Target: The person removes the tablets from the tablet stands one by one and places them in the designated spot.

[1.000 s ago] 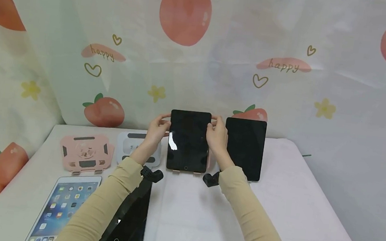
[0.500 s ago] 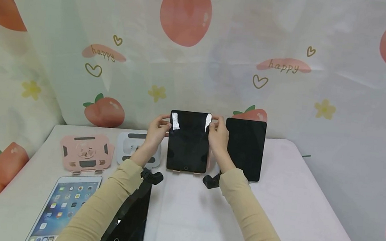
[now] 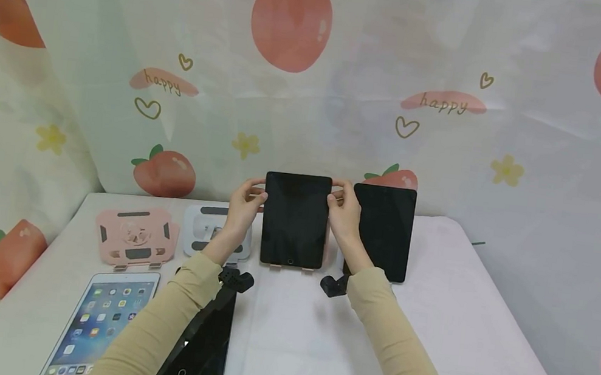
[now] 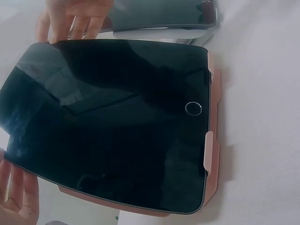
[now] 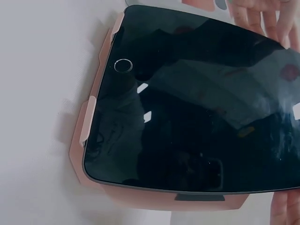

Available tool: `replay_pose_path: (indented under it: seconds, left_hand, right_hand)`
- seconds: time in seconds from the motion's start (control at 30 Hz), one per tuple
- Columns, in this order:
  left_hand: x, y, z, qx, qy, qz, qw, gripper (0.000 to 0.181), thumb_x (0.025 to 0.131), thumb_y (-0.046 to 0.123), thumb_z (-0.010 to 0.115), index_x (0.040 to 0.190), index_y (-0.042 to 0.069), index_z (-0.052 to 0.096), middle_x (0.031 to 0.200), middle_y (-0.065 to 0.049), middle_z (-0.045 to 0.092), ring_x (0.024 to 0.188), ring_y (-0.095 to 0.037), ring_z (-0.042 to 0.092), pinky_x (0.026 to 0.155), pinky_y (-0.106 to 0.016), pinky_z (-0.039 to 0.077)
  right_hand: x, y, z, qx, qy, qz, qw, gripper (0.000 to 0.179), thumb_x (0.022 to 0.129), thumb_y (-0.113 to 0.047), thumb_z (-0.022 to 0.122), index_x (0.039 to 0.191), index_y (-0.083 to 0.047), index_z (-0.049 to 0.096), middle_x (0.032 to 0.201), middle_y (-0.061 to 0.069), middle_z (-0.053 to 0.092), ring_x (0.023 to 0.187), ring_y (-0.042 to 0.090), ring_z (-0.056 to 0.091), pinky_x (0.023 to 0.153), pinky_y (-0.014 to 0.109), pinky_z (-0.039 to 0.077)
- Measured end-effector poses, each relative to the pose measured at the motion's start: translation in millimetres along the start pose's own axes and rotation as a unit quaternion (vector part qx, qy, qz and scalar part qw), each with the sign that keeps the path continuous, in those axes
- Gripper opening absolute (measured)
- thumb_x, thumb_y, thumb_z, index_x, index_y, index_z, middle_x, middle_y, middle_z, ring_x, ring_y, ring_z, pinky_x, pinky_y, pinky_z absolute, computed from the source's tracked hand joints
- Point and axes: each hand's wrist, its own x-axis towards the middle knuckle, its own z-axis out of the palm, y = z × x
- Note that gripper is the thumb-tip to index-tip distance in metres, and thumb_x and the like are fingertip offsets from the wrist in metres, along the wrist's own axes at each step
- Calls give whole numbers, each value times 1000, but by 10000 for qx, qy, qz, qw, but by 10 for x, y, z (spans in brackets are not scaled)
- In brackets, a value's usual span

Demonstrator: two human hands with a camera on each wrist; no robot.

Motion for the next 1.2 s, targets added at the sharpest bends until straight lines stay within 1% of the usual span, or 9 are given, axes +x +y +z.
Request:
replay_pose_path:
  seconds: [0.1, 0.27, 0.4, 0.6, 0.73, 0.93, 1.03, 1.1, 1.2]
  left_hand:
    - [-9, 2, -2, -15, 3, 28, 10000, 32, 93, 4, 58, 123, 14, 63, 101, -12, 60, 82, -15, 56, 75, -30, 55]
    - [-27, -1, -4, -31, 29, 64, 10000, 31, 93, 4, 58, 123, 13, 63, 100, -10, 60, 80, -11, 54, 72, -26, 53]
    - [-62, -5, -9, -117, 92, 163, 9998, 31, 93, 3, 58, 122, 12, 63, 99, -10, 60, 80, -10, 53, 70, -23, 51]
    - [-95, 9, -9, -220, 169, 406, 9988, 31, 92, 0, 58, 121, 11, 63, 100, -13, 61, 80, -9, 53, 69, -21, 50]
    - [-110, 34, -10, -220, 174, 484, 9984, 31, 92, 0, 58, 120, 11, 63, 102, -16, 62, 82, -10, 53, 70, -20, 49]
    - [-149, 96, -23, -165, 234, 602, 9978, 32, 91, 0, 59, 120, 12, 64, 101, -16, 62, 82, -10, 53, 69, -20, 49]
    - [-177, 124, -34, -125, 236, 710, 9971, 32, 90, -1, 59, 120, 11, 64, 101, -17, 63, 81, -10, 53, 69, -20, 49]
    - [-197, 139, -44, -118, 211, 800, 9965, 32, 90, -1, 59, 120, 10, 64, 100, -18, 63, 81, -10, 54, 69, -19, 49]
    - [-233, 162, -63, -144, 145, 905, 9957, 32, 90, -2, 60, 120, 9, 63, 100, -19, 62, 80, -9, 53, 68, -18, 49]
  right_hand:
    - [0, 16, -10, -7, -46, -52, 10000, 33, 100, -13, 47, 133, -8, 47, 106, 16, 54, 88, 30, 57, 75, 34, 52]
    - [-18, 5, -17, 28, -77, -71, 9999, 32, 101, -13, 47, 132, -8, 46, 103, 12, 54, 85, 24, 56, 72, 26, 51]
    - [-48, -28, -22, 121, -64, -79, 9999, 30, 100, -12, 47, 131, -9, 47, 101, 10, 53, 83, 21, 55, 71, 26, 50]
    - [-82, -79, -38, 215, 28, -237, 9995, 30, 100, -9, 48, 129, -9, 48, 101, 15, 55, 83, 23, 55, 72, 29, 52]
    - [-103, -116, -64, 256, 37, -205, 9995, 31, 99, -10, 49, 130, -8, 48, 103, 17, 56, 82, 21, 54, 72, 26, 51]
    - [-164, -257, -126, 393, -44, -212, 9990, 33, 98, -4, 49, 131, -3, 47, 104, 21, 55, 84, 25, 55, 71, 24, 51]
    - [-196, -301, -156, 371, -38, -250, 9990, 33, 97, -3, 50, 130, -2, 48, 101, 17, 56, 82, 19, 56, 71, 23, 52]
    - [-209, -295, -169, 355, -10, -302, 9989, 32, 97, -4, 51, 129, -4, 49, 98, 13, 56, 79, 13, 57, 70, 21, 53]
    - [-228, -266, -183, 358, 34, -464, 9983, 31, 97, -5, 52, 128, -6, 51, 95, 9, 56, 77, 9, 57, 68, 19, 53]
